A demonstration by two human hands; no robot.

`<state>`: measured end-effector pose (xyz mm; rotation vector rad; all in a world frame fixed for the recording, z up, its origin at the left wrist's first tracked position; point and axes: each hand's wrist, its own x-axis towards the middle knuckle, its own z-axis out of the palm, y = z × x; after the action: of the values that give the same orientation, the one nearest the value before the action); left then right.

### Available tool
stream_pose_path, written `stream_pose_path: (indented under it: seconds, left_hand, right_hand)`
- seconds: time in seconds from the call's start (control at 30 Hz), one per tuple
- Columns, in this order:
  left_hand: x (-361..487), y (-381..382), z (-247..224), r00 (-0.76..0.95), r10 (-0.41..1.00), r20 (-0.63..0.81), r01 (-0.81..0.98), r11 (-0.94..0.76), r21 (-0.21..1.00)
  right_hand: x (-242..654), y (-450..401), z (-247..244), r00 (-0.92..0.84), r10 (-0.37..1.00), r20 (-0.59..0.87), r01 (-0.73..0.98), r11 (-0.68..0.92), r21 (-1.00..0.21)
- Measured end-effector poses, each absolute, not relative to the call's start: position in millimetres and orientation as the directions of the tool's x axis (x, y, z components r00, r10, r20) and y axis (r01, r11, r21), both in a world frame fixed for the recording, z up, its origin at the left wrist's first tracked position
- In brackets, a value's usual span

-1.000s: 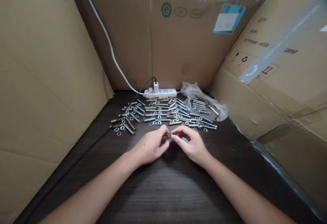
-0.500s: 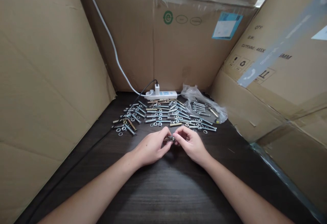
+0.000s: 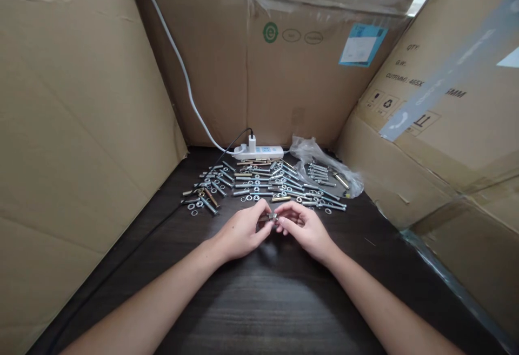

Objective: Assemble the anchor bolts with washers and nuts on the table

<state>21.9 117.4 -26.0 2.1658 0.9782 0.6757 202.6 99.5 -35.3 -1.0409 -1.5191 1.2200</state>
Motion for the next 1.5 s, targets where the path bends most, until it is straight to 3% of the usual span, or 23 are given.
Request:
stream_pose_path:
  seconds: [0.4, 0.8, 1.03, 1.33, 1.5]
  left_hand:
    - [20.8, 118.5, -27.5, 0.571, 0.788, 0.230, 0.471, -0.545, 0.694]
    - [20.4, 118.7, -26.8, 0.583, 0.780, 0.228, 0.490, -0.561, 0.667]
    - [20.2, 118.3, -27.6, 0.593, 0.775, 0.217, 0.496, -0.564, 0.660]
    - [21.0, 118.4, -26.9, 0.608, 0.767, 0.205, 0.497, -0.569, 0.655]
    - [20.3, 119.2, -27.1, 0.600, 0.770, 0.216, 0.495, -0.570, 0.656]
  right_hand:
    - [204.1, 98.3, -36.2, -0.280, 0.926, 0.254, 0.193, 0.313, -0.930]
    - [203.1, 95.5, -37.1, -0.245, 0.895, 0.373, 0.433, 0.445, -0.784]
    - [200.6, 93.9, -35.8, -0.237, 0.901, 0.364, 0.381, 0.430, -0.818]
    - [201.8, 92.4, -33.3, -0.291, 0.856, 0.428, 0.478, 0.517, -0.710]
    - [201.5, 94.0, -34.7, -0.283, 0.877, 0.388, 0.447, 0.478, -0.756]
